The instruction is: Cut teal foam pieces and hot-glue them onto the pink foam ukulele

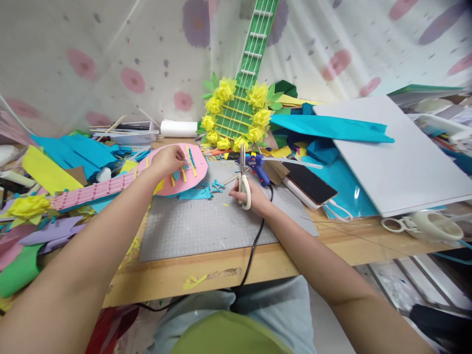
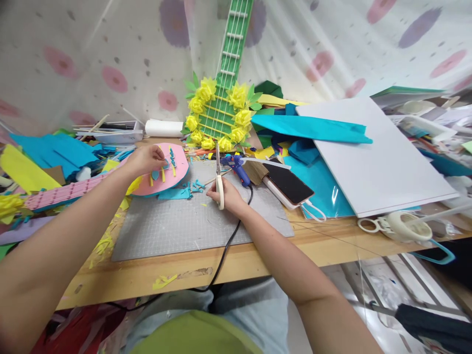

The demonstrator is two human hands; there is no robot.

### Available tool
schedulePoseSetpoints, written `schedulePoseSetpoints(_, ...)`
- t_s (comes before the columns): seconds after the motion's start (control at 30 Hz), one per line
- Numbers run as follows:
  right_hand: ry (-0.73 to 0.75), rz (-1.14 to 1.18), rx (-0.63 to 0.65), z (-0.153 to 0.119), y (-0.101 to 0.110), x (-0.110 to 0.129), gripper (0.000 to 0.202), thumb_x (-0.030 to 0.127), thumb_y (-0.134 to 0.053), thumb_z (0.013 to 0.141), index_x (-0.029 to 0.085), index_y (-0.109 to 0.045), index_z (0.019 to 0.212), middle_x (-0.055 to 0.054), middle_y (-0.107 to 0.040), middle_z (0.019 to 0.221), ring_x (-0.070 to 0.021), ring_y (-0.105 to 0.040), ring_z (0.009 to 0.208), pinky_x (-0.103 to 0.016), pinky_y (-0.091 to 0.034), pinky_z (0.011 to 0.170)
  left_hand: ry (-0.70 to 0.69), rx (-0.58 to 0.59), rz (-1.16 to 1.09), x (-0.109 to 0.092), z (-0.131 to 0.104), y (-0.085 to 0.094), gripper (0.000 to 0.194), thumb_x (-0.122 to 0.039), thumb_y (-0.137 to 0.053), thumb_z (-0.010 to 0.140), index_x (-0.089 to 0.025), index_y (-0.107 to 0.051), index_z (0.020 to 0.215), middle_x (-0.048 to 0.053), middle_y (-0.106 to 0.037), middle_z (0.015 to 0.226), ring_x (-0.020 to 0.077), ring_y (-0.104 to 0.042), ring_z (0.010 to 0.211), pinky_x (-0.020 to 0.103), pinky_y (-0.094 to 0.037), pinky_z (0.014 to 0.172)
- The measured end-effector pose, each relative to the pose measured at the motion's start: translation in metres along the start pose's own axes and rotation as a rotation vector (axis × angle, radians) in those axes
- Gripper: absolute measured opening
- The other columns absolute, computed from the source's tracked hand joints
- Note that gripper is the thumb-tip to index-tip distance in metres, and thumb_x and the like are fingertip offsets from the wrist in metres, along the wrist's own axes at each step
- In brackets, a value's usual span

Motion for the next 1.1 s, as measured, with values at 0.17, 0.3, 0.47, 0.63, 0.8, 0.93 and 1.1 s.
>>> schedulePoseSetpoints(0.17,-0.004,0.015,0.039,-0.001,0.0,0.003,0.028,0.035,-0.067,0.063,0.02,-0.047,0.075,0.0,-0.059,0.068,-0.0103,-0.048,0.053,-0.025,-0.038,0.05,-0.089,0.0,0.303,-0.005,-0.007,0.002,0.017,-0.023,-0.073,0.056,-0.023,-0.06,0.068,0.002,-0.066,0.074,0.0193,-0.057,0.068,0.027,-0.033,0.061)
schedulePoseSetpoints(0.3,-0.008,0.014,0.04,-0.002,-0.001,0.004,0.027,0.035,-0.065,0.064,0.02,-0.046,0.075,0.0,-0.06,0.068,-0.01,-0.047,0.052,-0.025,-0.037,0.048,-0.097,-0.02,0.331,-0.002,-0.007,0.007,0.019,-0.029,-0.072,0.059,-0.024,-0.065,0.076,0.003,-0.067,0.079,0.0197,-0.058,0.072,0.027,-0.034,0.063)
schedulePoseSetpoints(0.47,-0.015,0.03,0.041,-0.002,-0.001,0.003,0.028,0.035,-0.065,0.063,0.02,-0.046,0.076,0.001,-0.059,0.068,-0.0095,-0.047,0.051,-0.024,-0.037,0.048,-0.057,-0.023,0.391,-0.004,-0.008,0.019,0.026,-0.038,-0.064,0.069,-0.023,-0.07,0.09,0.005,-0.068,0.084,0.0197,-0.058,0.072,0.027,-0.036,0.062)
schedulePoseSetpoints(0.63,-0.023,0.033,0.037,-0.003,-0.001,0.006,0.028,0.035,-0.065,0.062,0.02,-0.045,0.076,0.001,-0.059,0.066,-0.0094,-0.047,0.051,-0.023,-0.037,0.047,0.053,0.022,0.548,-0.008,-0.014,0.032,0.031,-0.046,-0.056,0.076,-0.023,-0.071,0.091,0.004,-0.067,0.086,0.0214,-0.06,0.077,0.028,-0.038,0.064)
schedulePoseSetpoints(0.8,-0.027,0.027,0.04,-0.003,0.0,0.006,0.028,0.036,-0.064,0.062,0.02,-0.046,0.075,0.001,-0.059,0.066,-0.0097,-0.047,0.052,-0.024,-0.038,0.048,0.031,0.122,0.552,0.003,-0.018,0.037,0.029,-0.048,-0.064,0.067,-0.023,-0.068,0.082,0.003,-0.067,0.084,0.0211,-0.06,0.076,0.029,-0.036,0.062)
schedulePoseSetpoints(0.93,-0.033,0.042,0.037,-0.002,-0.001,0.004,0.029,0.036,-0.065,0.061,0.02,-0.046,0.076,0.001,-0.06,0.067,-0.0098,-0.047,0.051,-0.023,-0.038,0.047,-0.086,0.243,0.479,0.01,-0.018,0.033,0.032,-0.042,-0.072,0.057,-0.022,-0.06,0.08,0.001,-0.067,0.089,0.019,-0.06,0.08,0.027,-0.037,0.061)
schedulePoseSetpoints(1.1,-0.039,0.064,0.027,-0.001,-0.001,0.002,0.029,0.034,-0.065,0.06,0.02,-0.046,0.076,0.001,-0.059,0.064,-0.0097,-0.047,0.05,-0.023,-0.037,0.046,-0.085,0.266,0.528,0.006,-0.021,0.028,0.028,-0.032,-0.071,0.055,-0.022,-0.056,0.076,-0.001,-0.066,0.081,0.0184,-0.061,0.077,0.026,-0.036,0.058)
Point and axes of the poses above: each hand's wrist, its own z-axis towards the middle knuckle, its own y-axis out of the back of the hand, x = y × z, the point moved 1 cm from there along z, towards the middle knuckle
